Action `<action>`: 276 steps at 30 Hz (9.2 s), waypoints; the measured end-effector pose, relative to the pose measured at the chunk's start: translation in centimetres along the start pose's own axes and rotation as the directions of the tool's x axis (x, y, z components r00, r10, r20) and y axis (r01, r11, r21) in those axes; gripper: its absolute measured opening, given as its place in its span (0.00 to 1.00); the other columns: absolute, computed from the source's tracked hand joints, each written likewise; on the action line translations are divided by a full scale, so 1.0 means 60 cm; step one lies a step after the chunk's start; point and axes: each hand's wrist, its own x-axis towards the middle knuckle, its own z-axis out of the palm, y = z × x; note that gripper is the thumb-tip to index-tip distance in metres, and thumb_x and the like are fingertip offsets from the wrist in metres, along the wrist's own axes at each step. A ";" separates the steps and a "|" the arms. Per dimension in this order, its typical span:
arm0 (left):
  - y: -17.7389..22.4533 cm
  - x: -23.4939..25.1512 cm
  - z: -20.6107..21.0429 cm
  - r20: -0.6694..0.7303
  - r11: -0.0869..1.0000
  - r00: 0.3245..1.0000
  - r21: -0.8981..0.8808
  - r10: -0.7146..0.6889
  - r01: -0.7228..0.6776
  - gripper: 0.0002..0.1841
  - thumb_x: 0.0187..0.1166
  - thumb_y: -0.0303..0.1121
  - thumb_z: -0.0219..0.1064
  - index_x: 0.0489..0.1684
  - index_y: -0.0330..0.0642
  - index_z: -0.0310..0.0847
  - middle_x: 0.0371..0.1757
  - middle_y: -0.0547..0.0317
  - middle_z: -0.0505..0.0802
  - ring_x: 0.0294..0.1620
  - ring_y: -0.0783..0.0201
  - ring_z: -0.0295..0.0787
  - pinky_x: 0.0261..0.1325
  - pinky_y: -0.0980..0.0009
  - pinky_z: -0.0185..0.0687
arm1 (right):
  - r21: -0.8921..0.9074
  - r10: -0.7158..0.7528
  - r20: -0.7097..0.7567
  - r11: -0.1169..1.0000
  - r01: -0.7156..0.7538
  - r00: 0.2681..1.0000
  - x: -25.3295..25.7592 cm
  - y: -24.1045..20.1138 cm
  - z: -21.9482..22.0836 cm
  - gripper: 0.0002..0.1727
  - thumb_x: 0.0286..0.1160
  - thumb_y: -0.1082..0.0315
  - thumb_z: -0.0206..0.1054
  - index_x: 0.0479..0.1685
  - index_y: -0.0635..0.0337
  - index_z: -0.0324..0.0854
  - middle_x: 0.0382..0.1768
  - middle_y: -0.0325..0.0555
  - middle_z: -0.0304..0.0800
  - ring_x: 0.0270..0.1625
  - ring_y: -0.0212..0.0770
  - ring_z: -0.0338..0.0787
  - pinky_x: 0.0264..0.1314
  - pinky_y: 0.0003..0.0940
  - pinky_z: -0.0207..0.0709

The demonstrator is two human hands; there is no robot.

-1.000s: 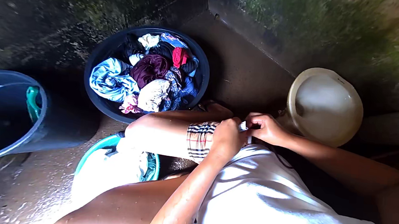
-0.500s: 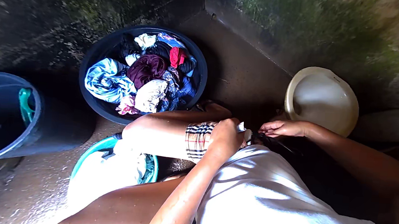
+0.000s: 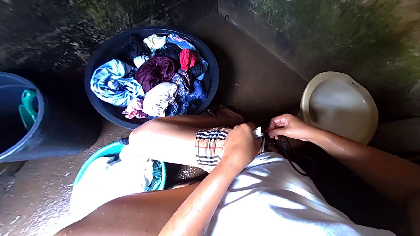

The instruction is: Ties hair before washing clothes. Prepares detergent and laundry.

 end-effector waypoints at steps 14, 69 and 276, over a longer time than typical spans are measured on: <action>-0.007 0.001 -0.010 0.003 0.999 0.999 0.007 0.040 -0.040 0.12 0.82 0.40 0.68 0.39 0.39 0.88 0.37 0.46 0.91 0.45 0.47 0.89 0.50 0.44 0.81 | -0.362 -0.298 0.081 0.880 0.307 0.951 0.000 -0.028 0.030 0.05 0.71 0.71 0.74 0.33 0.64 0.92 0.44 0.45 0.92 0.49 0.30 0.89 0.55 0.26 0.83; 0.009 -0.007 0.008 0.207 0.918 0.968 0.392 -0.145 0.053 0.17 0.84 0.35 0.63 0.68 0.40 0.82 0.61 0.38 0.90 0.65 0.37 0.87 0.59 0.37 0.81 | -0.677 -0.565 0.283 0.454 0.579 0.775 -0.008 0.019 -0.024 0.08 0.76 0.69 0.67 0.38 0.62 0.91 0.47 0.47 0.96 0.52 0.42 0.94 0.56 0.38 0.88; -0.264 -0.270 -0.185 -0.892 0.982 0.452 -0.099 -0.017 -0.160 0.29 0.73 0.52 0.77 0.73 0.53 0.83 0.41 0.69 0.91 0.26 0.82 0.79 0.30 0.80 0.78 | -0.683 0.121 0.328 0.716 0.147 0.937 0.146 -0.145 0.036 0.35 0.89 0.42 0.56 0.83 0.59 0.71 0.68 0.60 0.85 0.71 0.56 0.85 0.79 0.57 0.70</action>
